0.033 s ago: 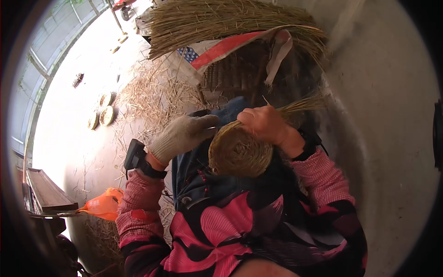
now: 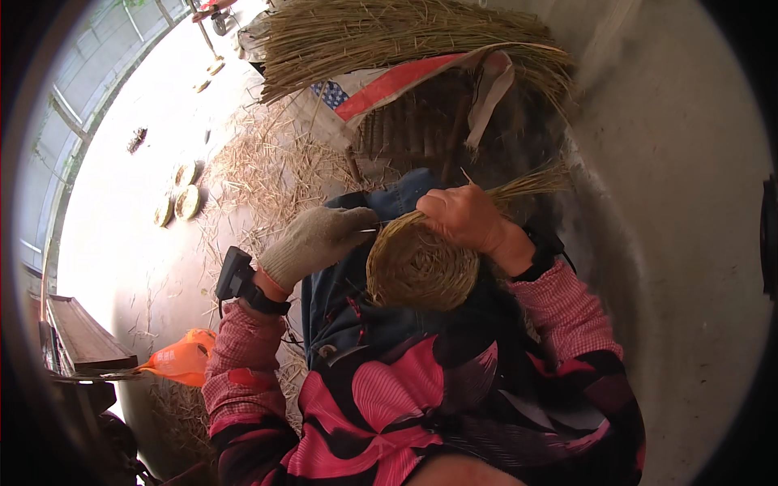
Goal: The recorder is weaving a small straw basket using a needle-like tool and dried straw.
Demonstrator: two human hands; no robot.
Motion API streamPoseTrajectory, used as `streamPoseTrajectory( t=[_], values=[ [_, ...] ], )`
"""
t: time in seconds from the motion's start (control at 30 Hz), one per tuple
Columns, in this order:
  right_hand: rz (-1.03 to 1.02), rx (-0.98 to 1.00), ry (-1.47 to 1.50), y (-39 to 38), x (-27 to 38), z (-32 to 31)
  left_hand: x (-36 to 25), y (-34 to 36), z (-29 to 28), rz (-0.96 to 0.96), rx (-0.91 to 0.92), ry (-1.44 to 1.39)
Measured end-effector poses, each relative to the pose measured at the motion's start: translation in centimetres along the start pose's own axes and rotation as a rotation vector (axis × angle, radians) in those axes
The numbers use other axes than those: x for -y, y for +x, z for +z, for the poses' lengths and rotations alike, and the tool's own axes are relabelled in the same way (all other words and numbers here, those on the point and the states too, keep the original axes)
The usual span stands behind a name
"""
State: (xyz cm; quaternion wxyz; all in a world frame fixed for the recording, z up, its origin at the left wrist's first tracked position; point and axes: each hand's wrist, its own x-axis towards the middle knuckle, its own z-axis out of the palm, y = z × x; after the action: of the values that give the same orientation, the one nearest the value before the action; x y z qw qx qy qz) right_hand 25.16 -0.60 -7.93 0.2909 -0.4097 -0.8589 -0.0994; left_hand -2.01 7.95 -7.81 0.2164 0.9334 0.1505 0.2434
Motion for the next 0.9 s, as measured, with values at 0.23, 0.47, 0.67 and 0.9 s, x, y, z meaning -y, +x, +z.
streamPoseTrajectory(
  t=[0.23,0.47,0.67,0.9],
  values=[
    [0.098,0.015,0.068,-1.0,-0.7,0.6,3.5,-4.3,-1.6,-0.549,-0.264,-0.169],
    [0.166,0.056,0.053,-1.2,0.1,1.5,-2.1,-1.7,-1.0,-0.427,-0.786,-1.823],
    [0.141,0.02,0.05,-1.9,-0.1,0.9,-1.7,-5.0,-0.7,-0.682,-0.861,-1.61],
    [0.293,0.096,-0.062,-2.9,1.2,-0.3,0.9,-4.9,-0.5,-0.7,-0.779,-1.396]
  ],
)
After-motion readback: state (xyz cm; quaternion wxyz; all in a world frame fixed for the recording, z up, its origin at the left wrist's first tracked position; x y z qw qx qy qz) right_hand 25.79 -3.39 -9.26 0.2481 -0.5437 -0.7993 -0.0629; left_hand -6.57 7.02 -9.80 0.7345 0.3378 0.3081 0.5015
